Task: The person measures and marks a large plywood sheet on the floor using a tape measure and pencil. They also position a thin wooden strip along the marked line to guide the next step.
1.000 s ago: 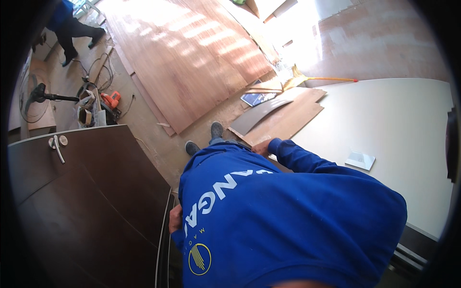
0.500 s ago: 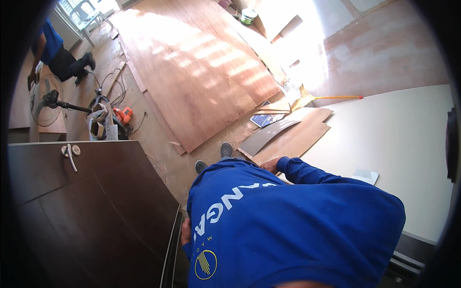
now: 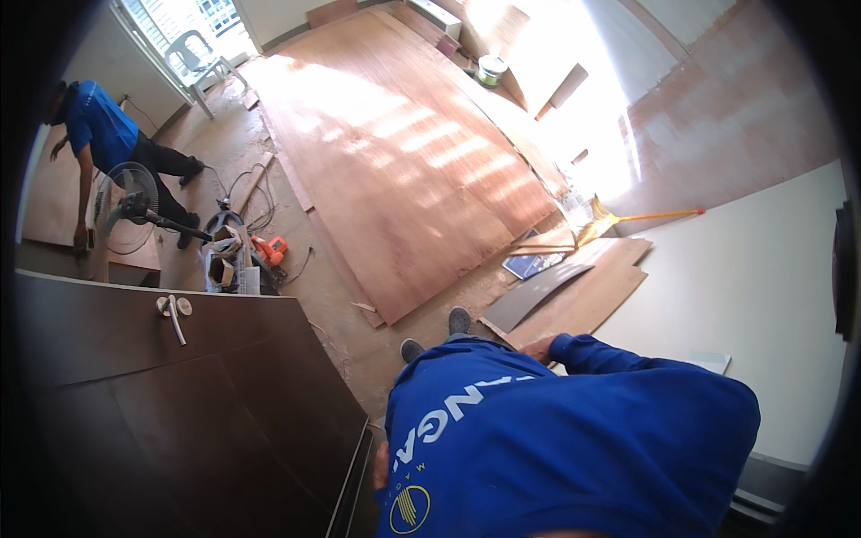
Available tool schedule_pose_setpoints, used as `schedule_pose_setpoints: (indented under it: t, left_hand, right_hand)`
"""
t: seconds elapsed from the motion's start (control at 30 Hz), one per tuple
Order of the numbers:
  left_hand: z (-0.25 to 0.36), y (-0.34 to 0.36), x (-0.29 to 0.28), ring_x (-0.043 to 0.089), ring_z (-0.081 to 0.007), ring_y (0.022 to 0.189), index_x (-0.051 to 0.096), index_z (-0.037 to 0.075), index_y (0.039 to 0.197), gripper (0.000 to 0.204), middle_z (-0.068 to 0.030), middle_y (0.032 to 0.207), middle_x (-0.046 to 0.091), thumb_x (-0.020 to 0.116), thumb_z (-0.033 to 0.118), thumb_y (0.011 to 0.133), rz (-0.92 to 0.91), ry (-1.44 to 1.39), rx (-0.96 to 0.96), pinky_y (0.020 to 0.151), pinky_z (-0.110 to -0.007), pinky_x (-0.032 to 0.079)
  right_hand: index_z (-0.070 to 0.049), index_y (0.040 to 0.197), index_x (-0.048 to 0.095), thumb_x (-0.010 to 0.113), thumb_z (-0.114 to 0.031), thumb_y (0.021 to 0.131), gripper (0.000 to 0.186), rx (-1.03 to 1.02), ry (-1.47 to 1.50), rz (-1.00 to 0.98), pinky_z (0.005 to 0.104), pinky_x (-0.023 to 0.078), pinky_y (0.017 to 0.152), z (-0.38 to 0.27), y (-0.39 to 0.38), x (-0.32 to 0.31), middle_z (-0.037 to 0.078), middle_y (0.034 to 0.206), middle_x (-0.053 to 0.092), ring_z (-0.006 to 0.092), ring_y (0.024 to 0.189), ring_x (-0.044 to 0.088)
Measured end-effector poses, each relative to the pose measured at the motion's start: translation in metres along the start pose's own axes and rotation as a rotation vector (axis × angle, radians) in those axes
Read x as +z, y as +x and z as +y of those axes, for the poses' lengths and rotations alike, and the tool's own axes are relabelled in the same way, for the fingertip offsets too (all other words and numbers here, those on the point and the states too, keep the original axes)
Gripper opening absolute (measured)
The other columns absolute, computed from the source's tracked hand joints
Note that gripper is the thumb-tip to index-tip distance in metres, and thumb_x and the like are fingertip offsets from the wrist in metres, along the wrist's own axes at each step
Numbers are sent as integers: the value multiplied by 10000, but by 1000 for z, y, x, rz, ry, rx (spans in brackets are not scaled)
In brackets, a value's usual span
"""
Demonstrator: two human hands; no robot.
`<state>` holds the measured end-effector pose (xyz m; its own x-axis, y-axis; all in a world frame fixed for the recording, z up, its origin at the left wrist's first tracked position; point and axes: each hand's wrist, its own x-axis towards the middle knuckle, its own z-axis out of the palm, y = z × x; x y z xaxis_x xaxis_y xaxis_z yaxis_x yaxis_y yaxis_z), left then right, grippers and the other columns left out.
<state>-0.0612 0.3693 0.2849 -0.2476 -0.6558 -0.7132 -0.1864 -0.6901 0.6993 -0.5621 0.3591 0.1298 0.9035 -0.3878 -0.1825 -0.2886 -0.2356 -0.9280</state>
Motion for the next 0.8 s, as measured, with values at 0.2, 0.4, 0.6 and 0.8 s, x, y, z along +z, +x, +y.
schedule_pose_setpoints:
  t: [0.2, 0.4, 0.6, 0.8]
  left_hand:
    - [-4, -7, 3, 648, -152, 860, 689, -32, 1106, 390, -87, 979, 721, 439, 248, 1001, 18, -3, -1, 787, -299, 496]
    - [-3, -34, -2, 651, -158, 866, 685, -37, 1113, 413, -95, 987, 723, 417, 260, 1008, 33, 17, 33, 794, -305, 499]
    - [-2, -35, -13, 654, -164, 872, 681, -42, 1120, 437, -104, 994, 726, 396, 272, 1016, 30, 109, 143, 800, -311, 501]
    - [-37, 6, -31, 660, -229, 853, 685, -9, 1042, 409, -146, 954, 723, 384, 264, 991, 0, 411, 63, 754, -351, 502]
  right_hand:
    - [-11, 1371, 545, 578, -415, 952, 583, 548, 444, -196, 401, 416, 1068, -29, -2, -25, 185, 1442, 541, 300, 1272, 541]
    - [-11, 1281, 609, 602, -382, 937, 506, 462, 228, -125, 387, 475, 966, -73, -14, -68, 180, 1277, 658, 295, 1116, 626]
    - [-1, 1181, 664, 609, -365, 924, 449, 454, 292, -87, 369, 492, 907, -107, -22, -70, 173, 1166, 712, 248, 1006, 645]
    - [-19, 1166, 693, 666, -378, 869, 467, 563, 223, -157, 364, 519, 841, -74, 1, -68, 144, 1103, 737, 262, 960, 678]
